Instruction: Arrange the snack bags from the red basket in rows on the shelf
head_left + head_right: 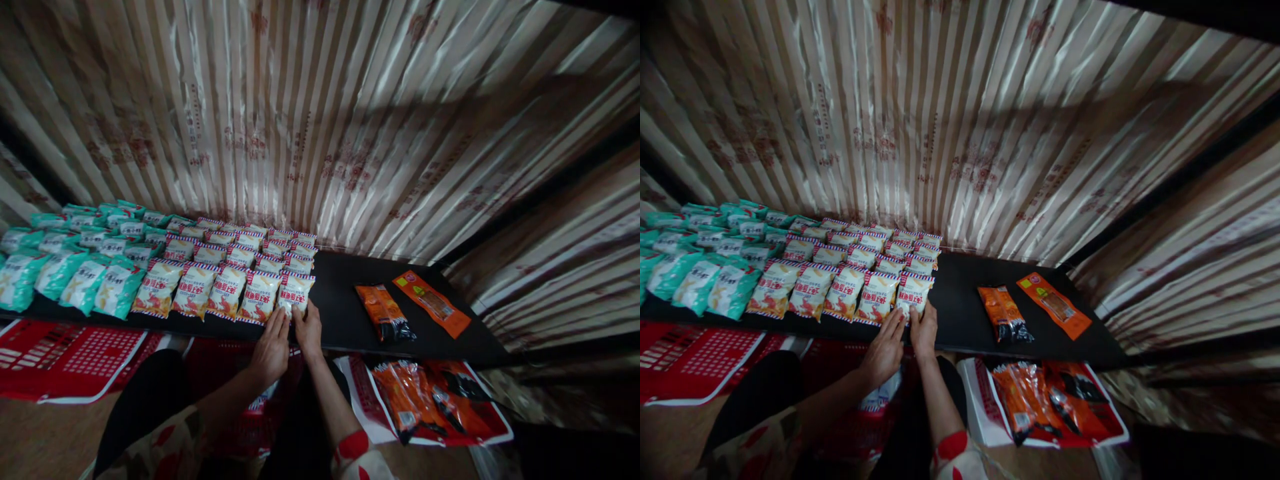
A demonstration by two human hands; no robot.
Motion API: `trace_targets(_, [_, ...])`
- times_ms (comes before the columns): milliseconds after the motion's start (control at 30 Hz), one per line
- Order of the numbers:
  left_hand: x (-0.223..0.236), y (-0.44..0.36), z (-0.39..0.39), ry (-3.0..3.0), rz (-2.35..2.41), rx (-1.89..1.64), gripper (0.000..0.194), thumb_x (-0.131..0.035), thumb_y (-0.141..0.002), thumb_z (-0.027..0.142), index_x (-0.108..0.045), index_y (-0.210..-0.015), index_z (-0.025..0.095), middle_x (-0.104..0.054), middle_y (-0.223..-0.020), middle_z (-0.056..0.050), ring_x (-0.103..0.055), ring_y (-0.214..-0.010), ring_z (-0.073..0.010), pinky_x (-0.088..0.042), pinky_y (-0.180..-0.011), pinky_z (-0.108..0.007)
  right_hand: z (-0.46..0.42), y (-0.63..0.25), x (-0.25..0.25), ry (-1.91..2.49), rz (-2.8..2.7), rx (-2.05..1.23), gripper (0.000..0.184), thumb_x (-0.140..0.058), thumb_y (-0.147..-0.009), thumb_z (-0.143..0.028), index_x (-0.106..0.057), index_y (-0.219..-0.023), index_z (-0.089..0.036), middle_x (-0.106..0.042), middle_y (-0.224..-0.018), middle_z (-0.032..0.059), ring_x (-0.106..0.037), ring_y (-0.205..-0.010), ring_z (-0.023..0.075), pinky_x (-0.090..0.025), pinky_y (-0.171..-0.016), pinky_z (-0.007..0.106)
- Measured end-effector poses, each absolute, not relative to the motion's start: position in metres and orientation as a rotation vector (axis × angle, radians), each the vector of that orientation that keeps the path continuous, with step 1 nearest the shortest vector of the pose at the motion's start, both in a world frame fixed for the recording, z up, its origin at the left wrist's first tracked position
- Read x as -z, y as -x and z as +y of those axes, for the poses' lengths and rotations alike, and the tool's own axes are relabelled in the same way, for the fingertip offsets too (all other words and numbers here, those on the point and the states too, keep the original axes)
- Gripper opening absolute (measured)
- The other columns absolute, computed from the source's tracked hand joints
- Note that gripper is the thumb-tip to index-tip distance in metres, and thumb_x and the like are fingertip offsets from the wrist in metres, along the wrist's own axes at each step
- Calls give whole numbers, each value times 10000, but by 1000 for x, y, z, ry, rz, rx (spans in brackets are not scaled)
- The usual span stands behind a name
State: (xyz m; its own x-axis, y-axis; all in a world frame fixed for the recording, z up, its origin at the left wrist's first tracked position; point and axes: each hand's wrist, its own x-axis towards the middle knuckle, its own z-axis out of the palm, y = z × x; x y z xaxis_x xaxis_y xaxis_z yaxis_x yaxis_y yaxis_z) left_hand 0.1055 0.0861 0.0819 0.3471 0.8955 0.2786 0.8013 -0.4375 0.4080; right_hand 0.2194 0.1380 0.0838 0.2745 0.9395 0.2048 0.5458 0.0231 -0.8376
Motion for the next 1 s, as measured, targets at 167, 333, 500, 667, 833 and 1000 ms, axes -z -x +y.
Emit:
trace_targets(167, [-82, -104, 85, -2436, 1538, -636, 579, -346, -735, 21, -354, -1312, -29, -290, -1432, -218, -153, -1365, -280, -289, -1092, -459, 139, -219, -78, 1651, -1407, -441, 492, -472, -806, -407, -514, -1203, -119, -583, -1078, 163, -528, -998, 256, -423, -875, 394])
trace_targets(333, [-76, -103, 85, -2448, 1525, -653, 596, -352, -728, 24, -337, -1322, -22, -271, -1440, -214, -117, -1371, -271, -294, -1089, -455, 138, -219, -78, 1642, -1449, -450, 461, -454, -820, -412, -538, -1171, -125, -584, -1076, 160, -519, -1014, 255, -419, -887, 399])
trace_targets(500, [-73, -105, 84, -2474, 1532, -683, 590, -344, -730, 13, -346, -1319, -10, -270, -1442, -207, -98, -1373, -272, -295, -1085, -468, 131, -220, -77, 1639, -1398, -466, 540, -479, -809, -438, -466, -1248, -123, -552, -1147, 170, -515, -1058, 256, -411, -913, 407])
trace_targets(667, [-79, -106, 78, -2465, 1535, -752, 524, -337, -757, 27, -411, -1275, -1, -277, -1438, -216, -106, -1372, -276, -315, -1070, -476, 116, -220, -78, 1624, -1301, -450, 579, -463, -814, -465, -429, -1264, -102, -487, -1218, 189, -484, -1107, 256, -392, -946, 415])
trace_targets(833, [-80, -100, 58, -2483, 1324, -895, 396, -313, -830, 92, -565, -1136, 91, -495, -1304, -155, -354, -1290, -238, -398, -1030, -420, 86, -212, -82, 1567, -1195, -451, 465, -403, -855, -426, -459, -1197, -115, -520, -1134, 164, -529, -1020, 224, -418, -914, 390])
trace_targets(1000, [-68, -92, 36, -2440, 1207, -934, 364, -317, -855, 135, -592, -1091, 97, -608, -1127, -136, -514, -1117, -209, -459, -974, -386, 51, -198, -66, 1529, -1223, -479, 351, -365, -883, -376, -505, -1118, -156, -550, -1083, 128, -523, -1028, 210, -409, -922, 385])
